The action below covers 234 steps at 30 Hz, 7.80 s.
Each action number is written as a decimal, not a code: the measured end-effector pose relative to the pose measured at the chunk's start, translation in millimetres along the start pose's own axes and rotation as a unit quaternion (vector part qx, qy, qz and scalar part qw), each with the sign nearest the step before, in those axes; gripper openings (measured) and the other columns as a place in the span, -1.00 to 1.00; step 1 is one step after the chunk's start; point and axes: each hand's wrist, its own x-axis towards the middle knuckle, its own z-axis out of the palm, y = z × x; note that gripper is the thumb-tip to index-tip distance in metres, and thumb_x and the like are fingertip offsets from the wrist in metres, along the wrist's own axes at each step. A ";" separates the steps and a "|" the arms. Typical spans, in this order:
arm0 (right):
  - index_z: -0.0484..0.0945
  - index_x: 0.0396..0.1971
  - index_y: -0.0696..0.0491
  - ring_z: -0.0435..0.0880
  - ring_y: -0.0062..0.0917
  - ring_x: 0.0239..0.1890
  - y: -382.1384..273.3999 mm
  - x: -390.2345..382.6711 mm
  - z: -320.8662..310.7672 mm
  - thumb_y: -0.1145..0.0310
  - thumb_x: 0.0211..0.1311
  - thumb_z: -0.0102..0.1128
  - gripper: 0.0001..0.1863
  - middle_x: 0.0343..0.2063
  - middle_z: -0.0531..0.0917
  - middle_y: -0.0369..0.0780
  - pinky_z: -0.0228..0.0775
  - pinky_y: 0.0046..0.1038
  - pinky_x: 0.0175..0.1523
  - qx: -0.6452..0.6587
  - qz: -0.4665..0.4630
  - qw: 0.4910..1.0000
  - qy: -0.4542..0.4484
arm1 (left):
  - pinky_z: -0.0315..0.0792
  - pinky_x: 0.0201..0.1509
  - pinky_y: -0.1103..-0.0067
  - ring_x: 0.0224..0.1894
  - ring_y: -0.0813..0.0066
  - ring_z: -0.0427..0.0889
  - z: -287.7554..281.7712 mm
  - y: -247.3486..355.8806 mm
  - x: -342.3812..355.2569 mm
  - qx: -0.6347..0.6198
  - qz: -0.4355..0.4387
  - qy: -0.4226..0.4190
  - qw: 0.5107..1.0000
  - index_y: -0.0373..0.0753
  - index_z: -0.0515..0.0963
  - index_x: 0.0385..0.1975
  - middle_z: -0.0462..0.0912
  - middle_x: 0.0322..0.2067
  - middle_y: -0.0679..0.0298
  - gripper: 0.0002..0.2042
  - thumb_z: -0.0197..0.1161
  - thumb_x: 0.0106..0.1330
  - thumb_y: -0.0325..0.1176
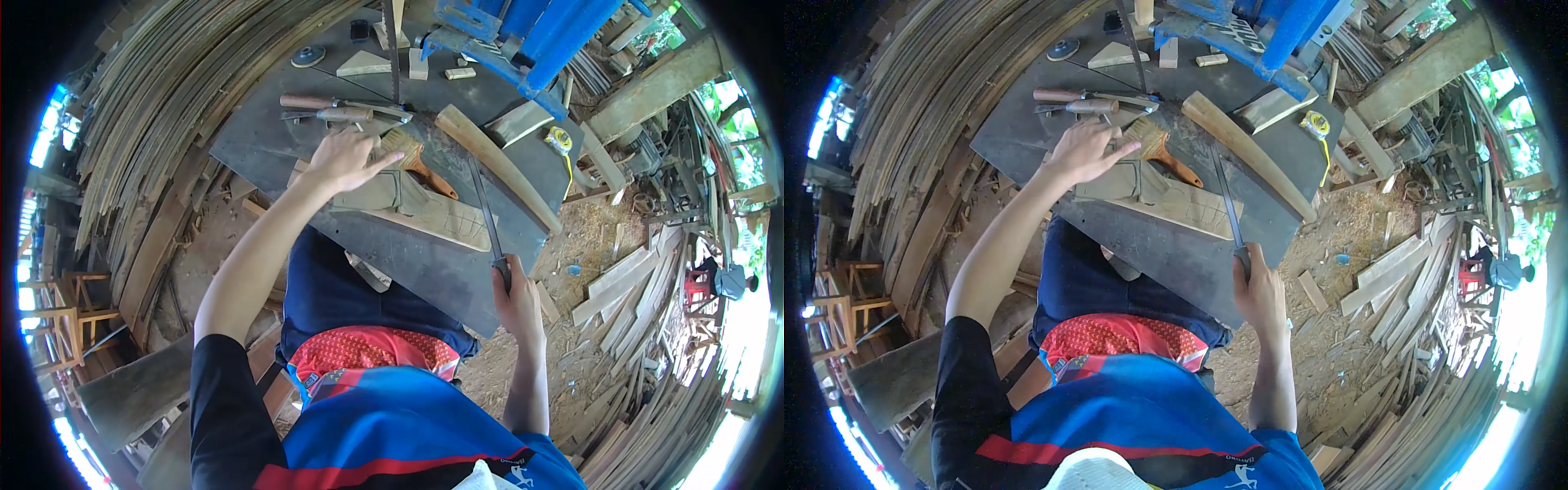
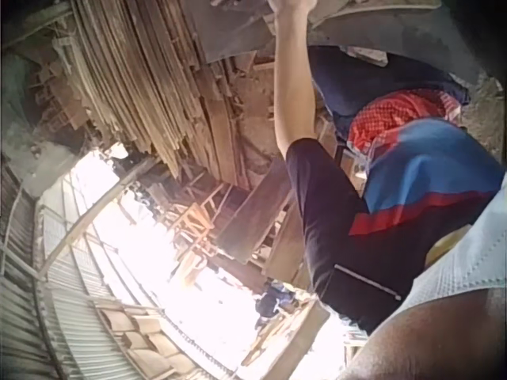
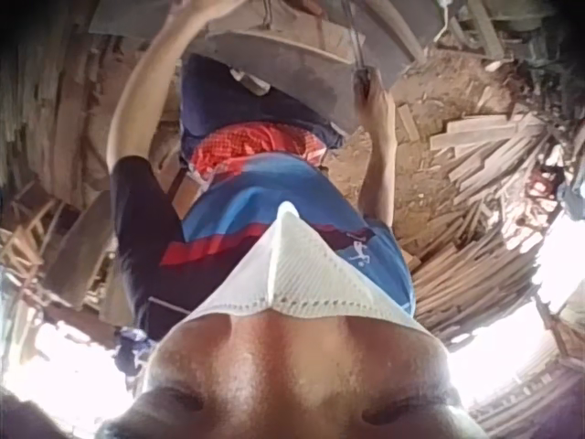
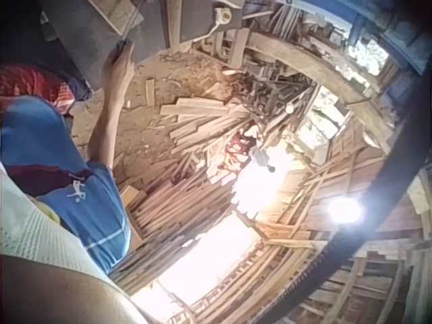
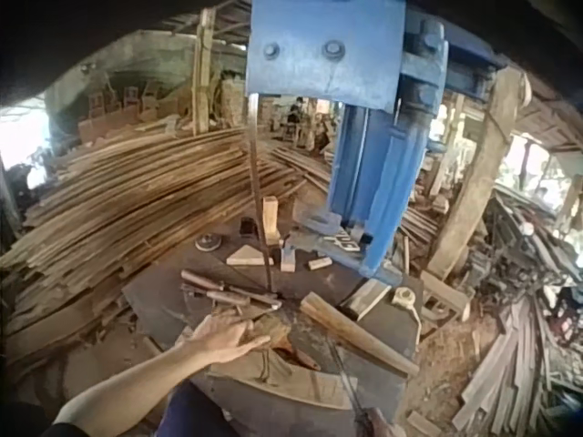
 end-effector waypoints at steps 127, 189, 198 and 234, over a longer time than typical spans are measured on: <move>0.47 -0.31 0.25 0.79 -0.09 -0.45 -108.5 75.7 103.6 0.47 0.24 0.05 -0.86 -0.55 0.71 0.05 0.66 -0.18 -0.35 -0.163 -0.083 0.982 -0.058 | 0.55 0.00 0.11 -0.12 -0.07 0.71 53.2 -3.2 29.6 0.059 -0.040 0.030 0.997 -0.32 0.67 -0.15 0.72 -0.23 -0.11 -0.50 -0.17 0.52 -0.06; 0.51 -0.27 0.28 0.76 0.01 -0.36 -100.7 66.6 90.4 0.47 0.23 0.04 -0.81 -0.49 0.70 0.09 0.63 -0.08 -0.30 -0.143 -0.098 0.979 -0.106 | 0.49 0.18 0.15 0.01 -0.06 0.66 26.3 11.6 12.7 0.013 -0.239 0.030 0.971 -0.38 0.68 -0.18 0.71 -0.09 -0.10 -0.52 -0.16 0.52 -0.13; 0.45 -0.15 0.24 0.76 0.04 -0.41 -104.5 69.1 93.4 0.40 0.33 -0.01 -0.78 -0.51 0.70 0.10 0.60 0.00 -0.30 -0.142 -0.038 0.982 -0.121 | 0.48 0.20 0.15 0.03 -0.10 0.65 32.5 17.1 26.3 -0.011 -0.206 0.024 0.978 -0.41 0.68 -0.18 0.70 -0.09 -0.15 -0.45 -0.20 0.54 -0.07; 0.48 -0.22 0.24 0.76 -0.07 -0.47 -102.6 71.3 111.1 0.39 0.34 0.05 -0.80 -0.57 0.68 0.03 0.61 -0.10 -0.33 -0.174 -0.082 0.980 -0.044 | 0.40 0.31 0.13 0.18 -0.10 0.58 30.5 13.3 32.6 -0.003 -0.193 -0.010 0.981 -0.42 0.61 0.00 0.62 0.10 -0.16 -0.45 -0.21 0.53 -0.06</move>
